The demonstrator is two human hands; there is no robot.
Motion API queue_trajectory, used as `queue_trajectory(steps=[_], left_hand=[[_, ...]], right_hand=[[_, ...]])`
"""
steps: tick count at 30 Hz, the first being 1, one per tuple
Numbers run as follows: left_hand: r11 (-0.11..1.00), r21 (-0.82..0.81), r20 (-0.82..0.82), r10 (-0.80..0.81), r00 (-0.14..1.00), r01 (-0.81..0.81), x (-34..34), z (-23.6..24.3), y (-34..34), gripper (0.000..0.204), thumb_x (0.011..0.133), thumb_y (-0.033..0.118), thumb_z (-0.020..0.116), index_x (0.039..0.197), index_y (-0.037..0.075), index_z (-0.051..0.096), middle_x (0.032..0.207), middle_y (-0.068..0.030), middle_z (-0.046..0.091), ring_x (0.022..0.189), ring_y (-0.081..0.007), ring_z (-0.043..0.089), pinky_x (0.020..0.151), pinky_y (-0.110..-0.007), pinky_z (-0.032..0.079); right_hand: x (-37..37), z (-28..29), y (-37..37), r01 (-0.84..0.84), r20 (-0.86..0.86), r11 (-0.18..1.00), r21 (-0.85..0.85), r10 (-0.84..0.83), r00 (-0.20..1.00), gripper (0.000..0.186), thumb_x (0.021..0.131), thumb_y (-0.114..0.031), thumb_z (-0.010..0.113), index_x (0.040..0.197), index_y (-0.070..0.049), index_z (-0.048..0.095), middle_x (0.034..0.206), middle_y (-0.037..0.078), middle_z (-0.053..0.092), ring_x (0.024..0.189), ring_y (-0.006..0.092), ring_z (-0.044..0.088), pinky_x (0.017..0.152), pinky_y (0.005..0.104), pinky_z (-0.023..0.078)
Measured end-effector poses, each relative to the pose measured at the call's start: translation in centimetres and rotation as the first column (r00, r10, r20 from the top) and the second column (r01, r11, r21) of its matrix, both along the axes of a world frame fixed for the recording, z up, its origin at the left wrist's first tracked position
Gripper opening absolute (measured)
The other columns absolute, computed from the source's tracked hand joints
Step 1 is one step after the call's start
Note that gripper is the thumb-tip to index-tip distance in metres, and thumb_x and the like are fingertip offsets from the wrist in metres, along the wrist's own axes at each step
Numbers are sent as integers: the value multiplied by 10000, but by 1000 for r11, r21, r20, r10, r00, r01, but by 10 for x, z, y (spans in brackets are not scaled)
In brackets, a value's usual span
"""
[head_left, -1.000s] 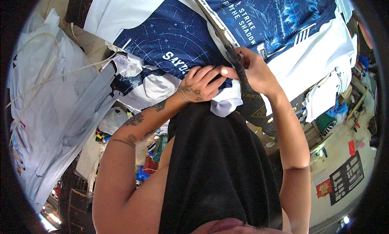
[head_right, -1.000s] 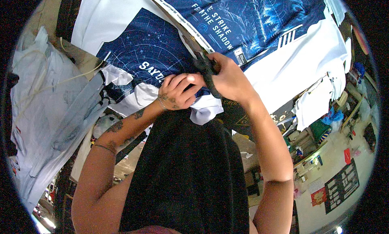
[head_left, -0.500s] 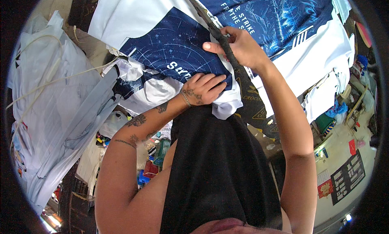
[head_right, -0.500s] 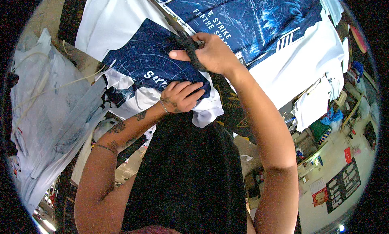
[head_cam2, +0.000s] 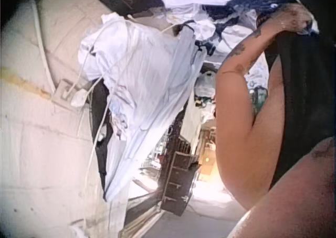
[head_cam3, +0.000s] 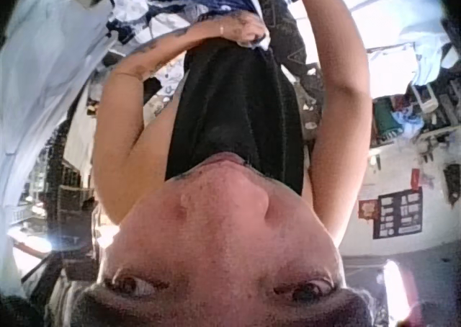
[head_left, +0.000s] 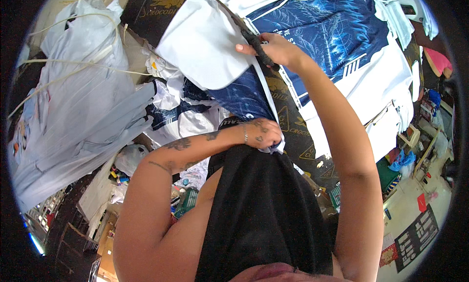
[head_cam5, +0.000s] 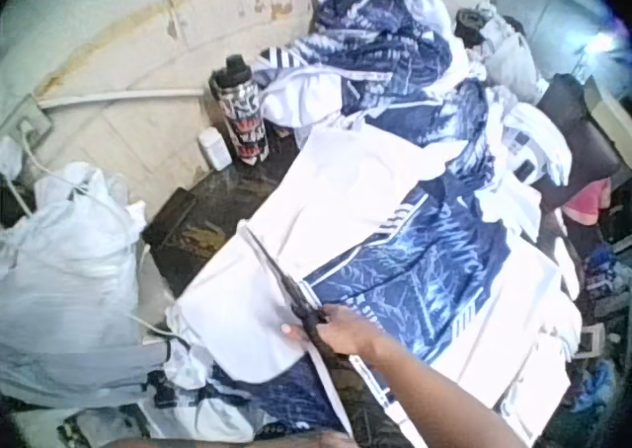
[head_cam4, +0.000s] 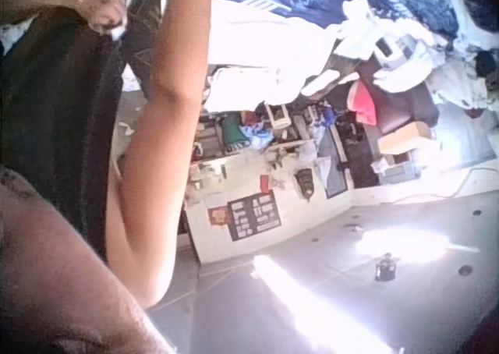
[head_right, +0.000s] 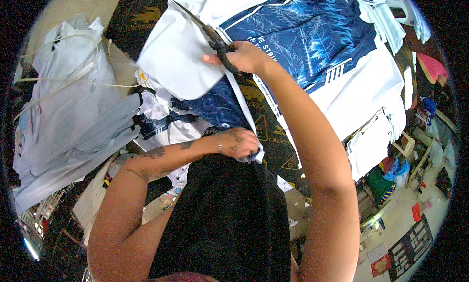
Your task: The person repeatedly picks up printed jerseys, writes on a clipboard, and uses shears to cut along the side seams. They handle multiple jerseys one at a time, placing cut pieces aside and continuing the cycle.
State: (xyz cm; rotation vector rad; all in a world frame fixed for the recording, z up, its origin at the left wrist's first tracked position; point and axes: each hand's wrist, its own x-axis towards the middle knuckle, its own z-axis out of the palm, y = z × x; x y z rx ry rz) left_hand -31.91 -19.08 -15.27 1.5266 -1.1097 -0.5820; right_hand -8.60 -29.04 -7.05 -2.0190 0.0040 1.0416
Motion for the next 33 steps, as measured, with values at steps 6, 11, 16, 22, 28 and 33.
queue_trajectory(steps=[6,11,16,22,28,33], left_hand=[[910,-103,-490,-398,776,401,-39,15,-105,215,835,76,597,955,17,766,943,-130,784,862,-253,735,796,-384,557],[874,1,-372,-451,812,486,24,75,-115,236,871,208,670,983,23,767,889,-106,773,863,-273,713,865,-420,547],[563,18,896,358,264,-826,148,71,-58,319,835,216,727,1124,84,757,1076,-166,731,1011,-364,663,947,-452,515],[620,742,-124,-247,961,256,169,67,-86,264,868,159,619,1039,12,755,1016,-203,768,967,-365,724,918,-420,563],[769,639,487,-441,754,37,126,80,-185,439,703,74,678,1141,104,687,1199,-178,637,1174,-426,566,1023,-492,469],[878,283,626,136,768,-387,260,251,-209,266,830,10,582,927,120,804,1004,-139,750,972,-339,688,899,-421,529]], right_hand=[[-33,35,-16,-44,238,997,-66,59,970,902,680,-701,881,1115,78,746,731,111,690,607,220,653,592,370,530],[-162,93,-124,79,225,992,97,-99,969,741,726,-538,936,1232,-30,749,725,-10,579,681,111,544,617,323,457],[-343,104,-219,576,330,811,99,-573,750,661,847,-381,887,1285,54,652,1047,186,759,980,250,718,849,393,541],[-466,66,-237,829,341,536,-159,-758,556,547,841,-386,884,1126,50,717,938,236,764,864,366,763,766,411,564],[-477,39,-231,860,512,331,-388,-698,500,560,750,-493,901,1039,-38,750,965,216,763,966,442,718,813,511,553],[-475,20,-269,848,573,298,-438,-635,518,455,737,-291,874,1078,-46,698,1048,188,750,1023,425,699,862,523,551]])
